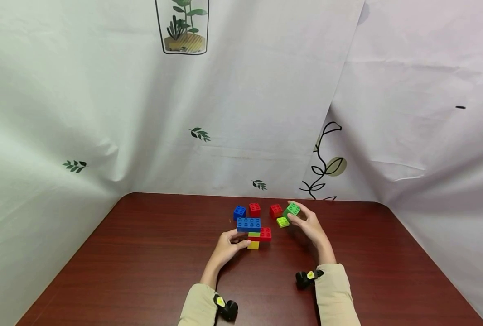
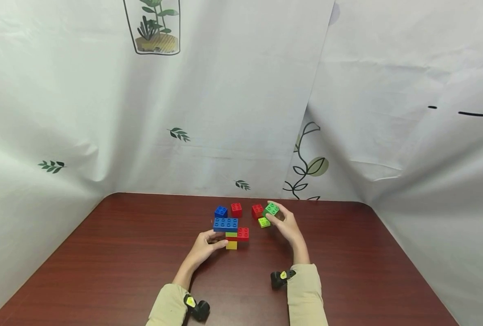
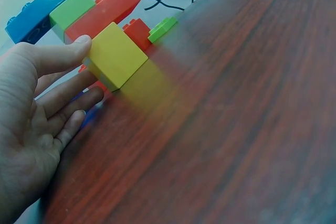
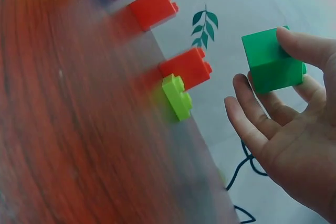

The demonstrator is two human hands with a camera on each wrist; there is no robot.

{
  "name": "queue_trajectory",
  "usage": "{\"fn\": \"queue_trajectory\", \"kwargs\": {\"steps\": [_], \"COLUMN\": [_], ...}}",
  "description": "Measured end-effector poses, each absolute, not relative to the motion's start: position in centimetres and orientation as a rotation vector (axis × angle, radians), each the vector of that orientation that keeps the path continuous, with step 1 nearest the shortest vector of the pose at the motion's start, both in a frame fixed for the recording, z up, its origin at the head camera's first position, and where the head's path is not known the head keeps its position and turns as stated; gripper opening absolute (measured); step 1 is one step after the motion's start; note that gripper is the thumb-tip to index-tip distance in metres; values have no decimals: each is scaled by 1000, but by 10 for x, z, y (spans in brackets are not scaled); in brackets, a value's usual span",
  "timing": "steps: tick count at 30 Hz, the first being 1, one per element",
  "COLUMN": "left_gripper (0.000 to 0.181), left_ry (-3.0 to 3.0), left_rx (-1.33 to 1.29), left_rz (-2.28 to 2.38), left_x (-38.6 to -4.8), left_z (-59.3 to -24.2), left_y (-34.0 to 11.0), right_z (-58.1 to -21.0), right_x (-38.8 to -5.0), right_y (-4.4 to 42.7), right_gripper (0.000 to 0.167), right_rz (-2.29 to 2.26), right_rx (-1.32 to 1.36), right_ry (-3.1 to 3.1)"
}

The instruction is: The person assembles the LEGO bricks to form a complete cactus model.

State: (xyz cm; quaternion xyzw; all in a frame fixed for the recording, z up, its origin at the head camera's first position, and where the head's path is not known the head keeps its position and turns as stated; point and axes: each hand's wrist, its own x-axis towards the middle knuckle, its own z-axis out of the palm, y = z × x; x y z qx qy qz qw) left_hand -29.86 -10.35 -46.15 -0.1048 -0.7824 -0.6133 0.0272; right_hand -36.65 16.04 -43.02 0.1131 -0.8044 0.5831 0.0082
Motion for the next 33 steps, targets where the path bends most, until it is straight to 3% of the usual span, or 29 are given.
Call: {"fn": "queue_trajectory", "kwargs": {"steps": [8,33], "left_gripper": [33,34], "left_ry": [-2428,-2427], "left_rx": [-321,-400], "left_rz": [-1882,-1928], "left_x": [-312,-309], "left_z": [-484,-479], "left_y": [-105,-106], "right_z": [-423,-400], "right_x": [-365,-349], "right_y": [150,103], "right_gripper": [48,46], "right_rz": [1741,1796], "right_rx": [431,673], "right_ry": [-2514,-2450]}}
